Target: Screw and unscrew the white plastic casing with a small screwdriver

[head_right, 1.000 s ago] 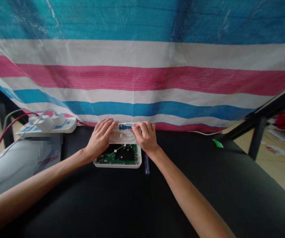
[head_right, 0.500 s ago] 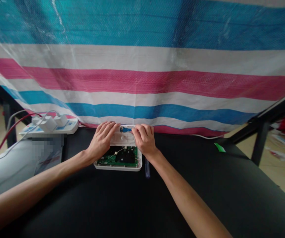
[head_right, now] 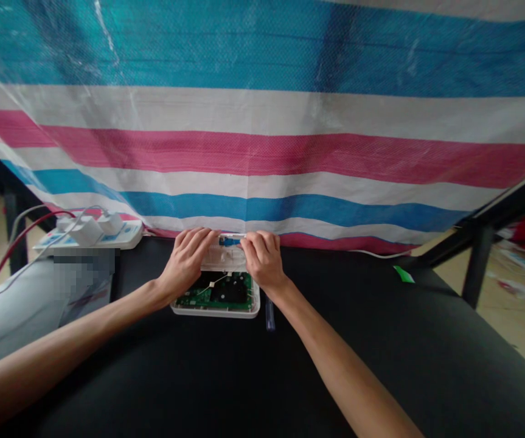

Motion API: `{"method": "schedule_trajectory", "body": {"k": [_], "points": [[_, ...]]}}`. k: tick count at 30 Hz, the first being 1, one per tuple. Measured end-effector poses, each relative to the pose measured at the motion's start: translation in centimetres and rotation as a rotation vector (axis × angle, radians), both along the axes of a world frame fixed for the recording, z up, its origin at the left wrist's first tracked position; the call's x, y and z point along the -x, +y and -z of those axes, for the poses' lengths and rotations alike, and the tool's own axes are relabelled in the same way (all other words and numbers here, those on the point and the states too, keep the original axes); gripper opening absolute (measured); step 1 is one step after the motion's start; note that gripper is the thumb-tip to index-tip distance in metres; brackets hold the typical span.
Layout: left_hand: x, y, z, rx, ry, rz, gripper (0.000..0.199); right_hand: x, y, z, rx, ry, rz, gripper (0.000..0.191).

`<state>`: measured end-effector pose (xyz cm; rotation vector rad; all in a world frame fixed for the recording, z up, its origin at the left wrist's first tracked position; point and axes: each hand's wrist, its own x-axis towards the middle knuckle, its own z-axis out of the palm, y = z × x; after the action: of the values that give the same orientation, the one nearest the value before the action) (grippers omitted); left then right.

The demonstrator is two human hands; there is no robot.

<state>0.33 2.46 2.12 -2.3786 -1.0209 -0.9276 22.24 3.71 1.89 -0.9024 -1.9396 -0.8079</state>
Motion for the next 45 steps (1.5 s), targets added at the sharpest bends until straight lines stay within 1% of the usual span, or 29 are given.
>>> {"method": "schedule_trajectory", "body": {"k": [3,8,12,16,19,21,23,25,26,28,31,34,35,37,39,41,43,45], "points": [[0.0,0.0,0.0,0.001,-0.003,-0.003,0.069,0.1,0.0,0.0,0.008,-0.006,0.016,0.019],[-0.2,-0.2,-0.1,-0.002,0.01,-0.011,0.067,0.4,-0.1,-0.1,-0.014,-0.002,-0.022,0.017],[-0.2,-0.2,-0.1,-0.007,0.013,-0.007,0.065,0.5,-0.2,0.0,-0.021,0.009,-0.005,0.016],[0.0,0.0,-0.2,0.004,0.022,0.007,0.067,0.5,-0.2,-0.5,-0.024,0.007,-0.027,0.014],[0.5,0.3,-0.9,0.001,0.044,0.029,0.062,0.3,-0.6,-1.4,-0.014,0.005,-0.055,0.012],[0.9,0.4,-2.0,0.005,0.102,0.054,0.057,-0.1,-1.1,-2.5,0.03,0.032,-0.089,0.013],[1.4,0.2,-3.4,0.035,0.202,0.075,0.047,-0.4,-1.5,-3.7,0.119,0.083,-0.134,0.016],[1.7,-0.2,-4.9,0.075,0.256,0.077,0.033,-0.8,-1.9,-4.9,0.271,0.124,-0.191,0.018],[1.9,-0.5,-5.5,0.101,0.287,0.103,0.028,-0.9,-2.0,-5.5,0.368,0.134,-0.234,0.019],[2.0,-1.1,-6.5,0.158,0.355,0.186,0.02,-1.2,-2.3,-6.4,0.617,0.144,-0.34,0.02],[2.1,-1.8,-7.0,0.184,0.428,0.303,0.018,-1.3,-2.6,-6.9,0.979,0.193,-0.452,0.025],[2.2,-2.1,-6.9,0.155,0.468,0.368,0.018,-1.5,-2.7,-6.8,1.197,0.197,-0.475,0.033],[2.3,-2.2,-6.9,0.14,0.475,0.375,0.018,-1.6,-2.7,-6.8,1.252,0.159,-0.469,0.039],[2.3,-2.3,-6.6,0.104,0.477,0.378,0.019,-1.8,-2.8,-6.8,1.334,0.057,-0.435,0.059],[2.2,-2.5,-6.3,0.06,0.467,0.39,0.021,-1.9,-2.7,-6.8,1.389,-0.029,-0.394,0.081],[2.1,-2.6,-6.0,0.023,0.451,0.412,0.021,-2.0,-2.7,-6.8,1.415,-0.077,-0.371,0.098],[1.9,-2.9,-5.7,0.022,0.445,0.419,0.019,-2.0,-2.7,-6.6,1.403,-0.097,-0.358,0.108],[1.7,-3.1,-5.8,0.083,0.464,0.401,0.016,-1.9,-2.7,-6.3,1.379,-0.105,-0.337,0.112]]}}
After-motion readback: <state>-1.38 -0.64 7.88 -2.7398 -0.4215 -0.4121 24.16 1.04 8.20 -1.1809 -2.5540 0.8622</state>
